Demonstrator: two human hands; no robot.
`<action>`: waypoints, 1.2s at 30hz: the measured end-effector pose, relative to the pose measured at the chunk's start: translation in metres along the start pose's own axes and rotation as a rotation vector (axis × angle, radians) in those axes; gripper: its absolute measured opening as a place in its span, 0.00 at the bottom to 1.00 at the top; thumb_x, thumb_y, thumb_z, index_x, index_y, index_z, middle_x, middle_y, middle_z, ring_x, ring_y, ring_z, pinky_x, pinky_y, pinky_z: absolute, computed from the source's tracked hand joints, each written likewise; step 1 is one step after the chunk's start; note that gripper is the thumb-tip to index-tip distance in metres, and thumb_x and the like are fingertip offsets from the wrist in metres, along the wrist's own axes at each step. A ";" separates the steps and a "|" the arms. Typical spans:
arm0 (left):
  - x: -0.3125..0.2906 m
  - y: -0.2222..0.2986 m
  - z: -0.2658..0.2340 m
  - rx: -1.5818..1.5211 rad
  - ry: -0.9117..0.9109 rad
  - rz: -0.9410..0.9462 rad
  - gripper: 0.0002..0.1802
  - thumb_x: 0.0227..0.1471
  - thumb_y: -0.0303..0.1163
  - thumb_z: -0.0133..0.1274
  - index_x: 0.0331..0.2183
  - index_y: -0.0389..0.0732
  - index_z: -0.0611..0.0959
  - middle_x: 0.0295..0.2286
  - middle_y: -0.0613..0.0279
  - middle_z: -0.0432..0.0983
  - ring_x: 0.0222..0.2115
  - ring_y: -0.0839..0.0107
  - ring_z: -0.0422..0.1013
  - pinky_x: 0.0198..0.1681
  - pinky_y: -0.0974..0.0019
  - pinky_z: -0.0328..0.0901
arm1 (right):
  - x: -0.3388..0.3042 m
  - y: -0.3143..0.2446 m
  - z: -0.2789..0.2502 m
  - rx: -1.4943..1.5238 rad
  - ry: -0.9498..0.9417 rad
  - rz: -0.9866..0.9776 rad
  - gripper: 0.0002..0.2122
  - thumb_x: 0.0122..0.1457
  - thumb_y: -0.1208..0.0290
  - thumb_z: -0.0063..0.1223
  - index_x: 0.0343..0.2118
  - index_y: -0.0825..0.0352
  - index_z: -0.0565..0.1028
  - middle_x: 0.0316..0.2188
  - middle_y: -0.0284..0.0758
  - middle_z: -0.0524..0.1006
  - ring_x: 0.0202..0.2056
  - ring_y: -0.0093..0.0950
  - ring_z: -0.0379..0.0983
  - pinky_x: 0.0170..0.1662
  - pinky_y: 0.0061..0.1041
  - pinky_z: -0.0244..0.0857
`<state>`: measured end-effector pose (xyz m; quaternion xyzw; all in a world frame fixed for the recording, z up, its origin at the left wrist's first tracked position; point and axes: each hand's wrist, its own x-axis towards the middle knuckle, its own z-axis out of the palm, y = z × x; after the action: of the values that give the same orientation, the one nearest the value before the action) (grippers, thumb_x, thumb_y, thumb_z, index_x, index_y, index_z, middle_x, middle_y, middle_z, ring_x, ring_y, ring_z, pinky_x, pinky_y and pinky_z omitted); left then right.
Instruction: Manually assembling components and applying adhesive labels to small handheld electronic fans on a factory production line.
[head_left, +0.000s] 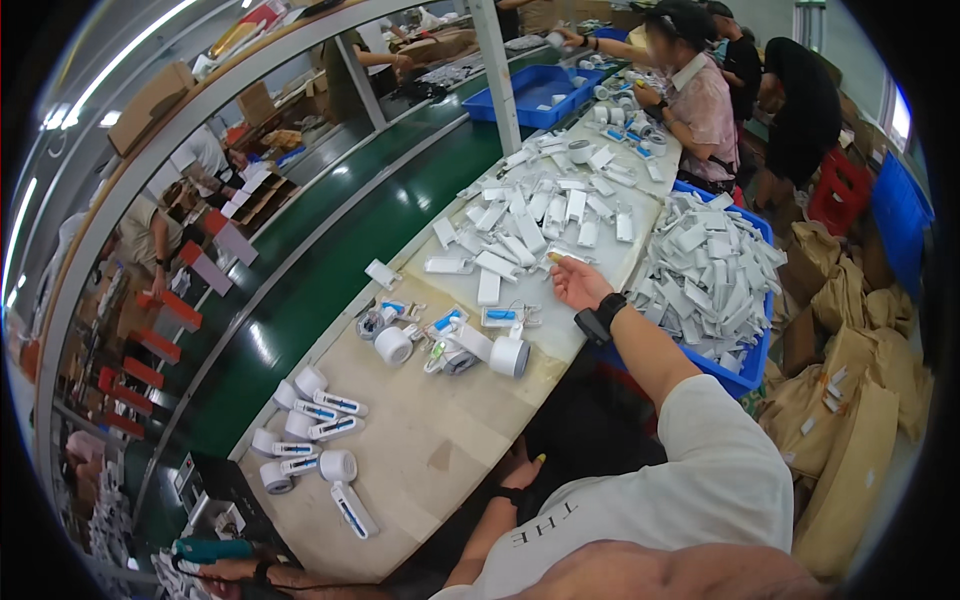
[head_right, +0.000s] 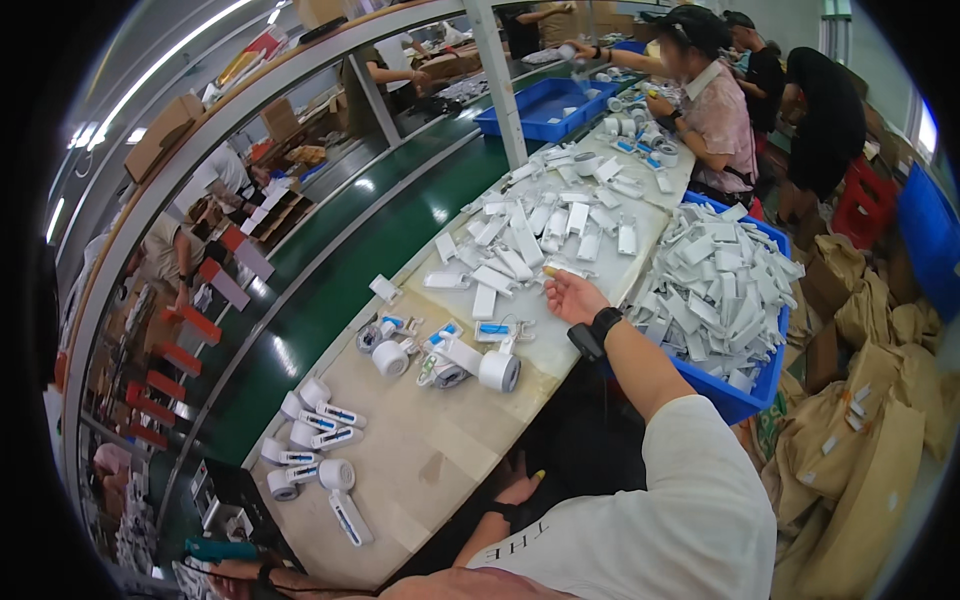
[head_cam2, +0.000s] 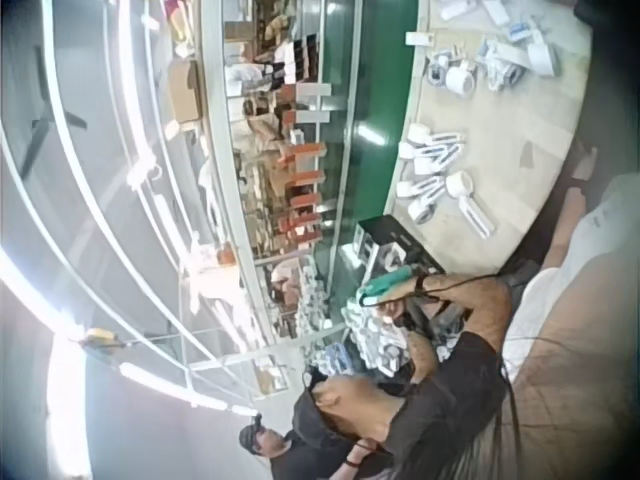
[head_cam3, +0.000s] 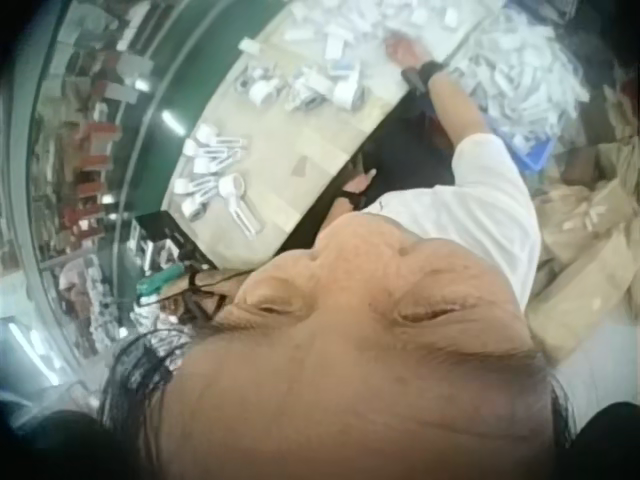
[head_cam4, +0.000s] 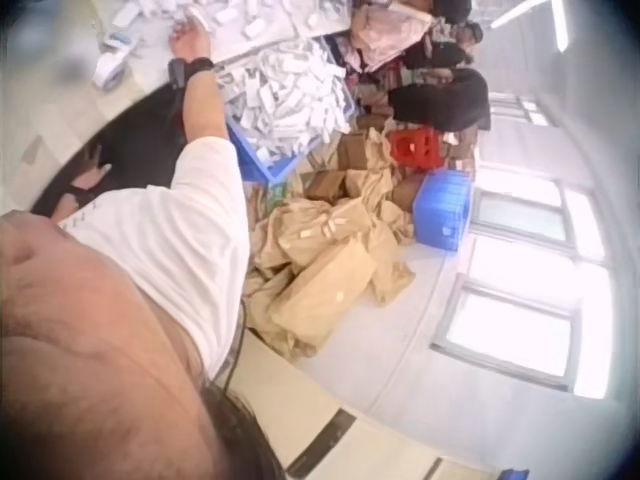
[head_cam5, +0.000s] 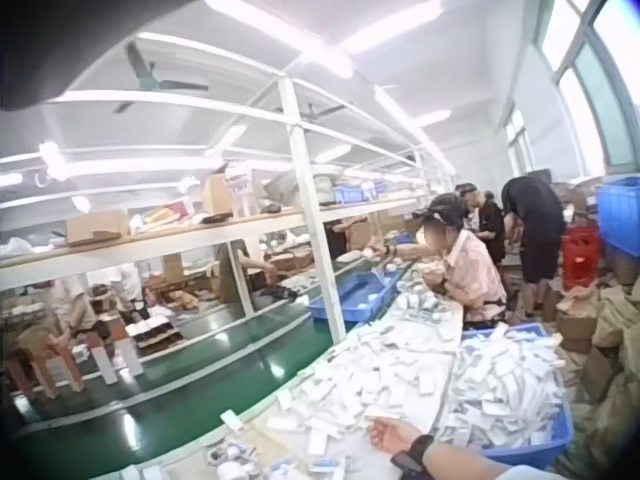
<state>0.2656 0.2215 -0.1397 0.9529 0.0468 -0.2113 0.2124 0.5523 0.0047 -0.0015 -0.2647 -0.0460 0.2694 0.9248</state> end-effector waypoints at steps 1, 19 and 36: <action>-0.001 -0.005 0.004 -0.005 0.004 -0.014 0.42 0.45 0.54 0.48 0.56 0.43 0.56 0.56 0.39 0.44 0.57 0.44 0.42 0.56 0.49 0.45 | 0.000 0.001 0.001 0.002 -0.007 0.014 0.15 0.60 0.65 0.39 0.49 0.63 0.65 0.31 0.31 0.71 0.30 0.20 0.67 0.33 0.19 0.64; -0.095 0.090 -0.193 -0.831 0.401 0.452 0.11 0.49 0.25 0.48 0.37 0.34 0.78 0.31 0.58 0.76 0.32 0.72 0.72 0.37 0.71 0.65 | 0.003 -0.002 -0.008 -0.016 -0.086 0.085 0.12 0.59 0.66 0.43 0.44 0.63 0.68 0.30 0.30 0.73 0.30 0.21 0.67 0.35 0.21 0.63; -0.277 0.087 -0.512 0.057 1.001 -0.032 0.17 0.52 0.36 0.44 0.40 0.34 0.73 0.32 0.58 0.71 0.35 0.71 0.67 0.38 0.72 0.59 | 0.054 -0.161 0.252 -1.368 -0.756 -0.110 0.14 0.51 0.77 0.48 0.43 0.69 0.69 0.25 0.27 0.67 0.28 0.15 0.62 0.32 0.15 0.57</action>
<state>0.2259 0.3602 0.4307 0.9420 0.1517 0.2673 0.1345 0.6170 0.0348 0.2934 -0.6633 -0.5266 0.2067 0.4899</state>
